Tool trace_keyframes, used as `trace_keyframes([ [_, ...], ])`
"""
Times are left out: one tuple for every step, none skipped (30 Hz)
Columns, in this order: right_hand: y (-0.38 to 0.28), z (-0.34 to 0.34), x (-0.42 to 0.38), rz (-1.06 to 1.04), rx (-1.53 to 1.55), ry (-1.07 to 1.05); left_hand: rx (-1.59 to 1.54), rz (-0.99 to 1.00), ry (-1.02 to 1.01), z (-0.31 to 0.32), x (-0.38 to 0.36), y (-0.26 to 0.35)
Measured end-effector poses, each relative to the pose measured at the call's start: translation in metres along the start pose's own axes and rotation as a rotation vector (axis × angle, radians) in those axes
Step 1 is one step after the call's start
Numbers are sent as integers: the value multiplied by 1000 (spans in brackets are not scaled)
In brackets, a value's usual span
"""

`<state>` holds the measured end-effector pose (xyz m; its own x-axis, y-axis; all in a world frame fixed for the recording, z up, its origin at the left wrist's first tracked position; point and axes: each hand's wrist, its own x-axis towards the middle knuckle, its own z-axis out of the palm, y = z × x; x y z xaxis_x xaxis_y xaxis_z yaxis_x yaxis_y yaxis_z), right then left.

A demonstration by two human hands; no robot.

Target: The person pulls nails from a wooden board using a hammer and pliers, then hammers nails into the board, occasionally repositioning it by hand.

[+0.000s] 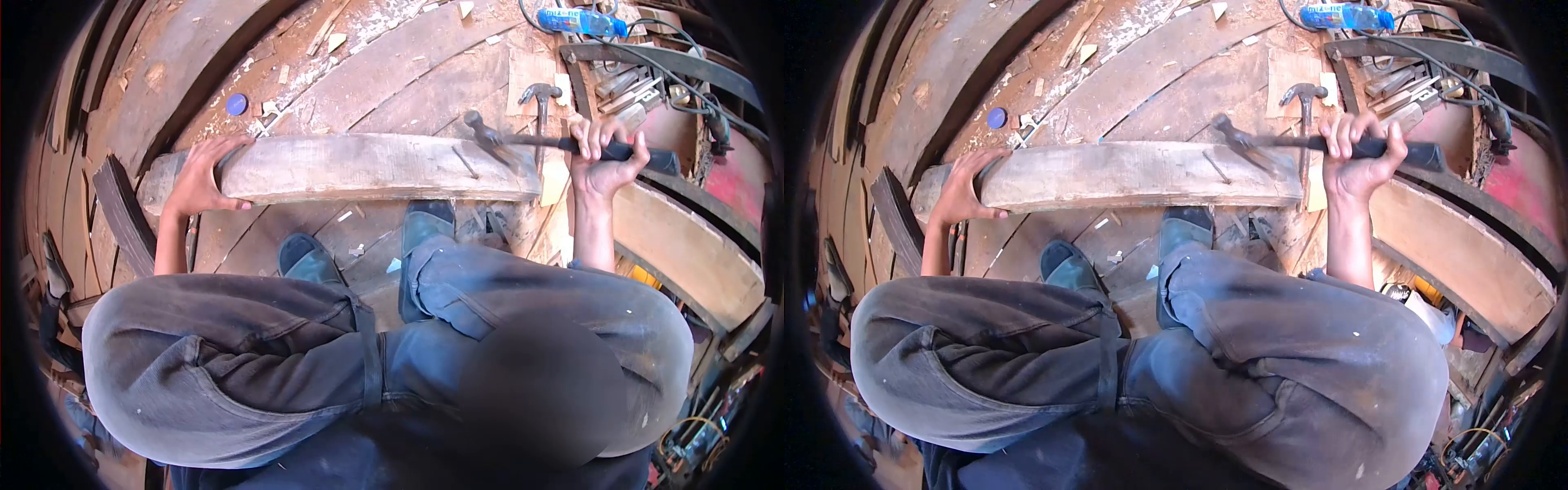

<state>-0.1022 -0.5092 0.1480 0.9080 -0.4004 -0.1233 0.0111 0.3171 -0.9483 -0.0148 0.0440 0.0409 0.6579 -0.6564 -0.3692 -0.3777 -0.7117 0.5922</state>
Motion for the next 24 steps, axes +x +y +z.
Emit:
trace_keyframes([
  [0, 5, 4, 0, 85, -45, 0, -5, -6, 1, 0, 0],
  [-1, 13, 8, 17, 125, 10, 3, -7, -8, 1, 0, 0],
  [2, 26, 12, 5, 155, 63, 7, -8, -9, 0, 1, 0],
  [7, 37, 17, -9, 185, 114, 8, -5, -14, 0, 2, -1],
  [13, 41, 22, 25, 247, 71, 8, -3, -16, 0, 1, -3],
  [21, 44, 28, 60, 308, 25, 6, -3, -17, 1, 1, -2],
  [31, 50, 31, 81, 307, 41, 19, -3, -11, 1, 2, -1],
  [39, 57, 31, 133, 351, 93, 31, -7, -4, 2, 1, 0],
  [49, 58, 34, 178, 387, 98, 42, -14, 3, 3, 0, 1],
  [60, 58, 37, 226, 423, 100, 44, -5, 20, 3, -1, 1],
  [70, 60, 39, 246, 437, 135, 45, 1, 38, 4, -3, 3],
  [77, 57, 37, 273, 448, 145, 47, 5, 57, 5, -5, 5],
  [82, 54, 35, 299, 459, 156, 45, -1, 54, 5, -6, 5],
  [87, 51, 34, 324, 468, 166, 42, -6, 51, 4, -6, 6],
  [90, 51, 32, 324, 461, 204, 37, -10, 49, 3, -6, 7],
  [93, 41, 32, 337, 499, 146, 40, -12, 54, 3, -6, 8],
  [94, 31, 33, 360, 522, 150, 41, -16, 57, 3, -7, 10],
  [93, 20, 33, 382, 546, 155, 43, -19, 59, 3, -8, 11],
  [90, 14, 34, 362, 527, 130, 43, -15, 69, 4, -8, 10],
  [84, 5, 32, 354, 487, 159, 44, -8, 77, 4, -8, 9],
  [78, -2, 33, 335, 470, 169, 46, 2, 83, 5, -8, 8],
  [70, -11, 33, 313, 454, 181, 49, -1, 79, 5, -8, 7],
  [63, -20, 34, 281, 397, 206, 52, -2, 75, 4, -7, 6],
  [53, -25, 35, 249, 339, 232, 56, 0, 71, 4, -6, 6],
])
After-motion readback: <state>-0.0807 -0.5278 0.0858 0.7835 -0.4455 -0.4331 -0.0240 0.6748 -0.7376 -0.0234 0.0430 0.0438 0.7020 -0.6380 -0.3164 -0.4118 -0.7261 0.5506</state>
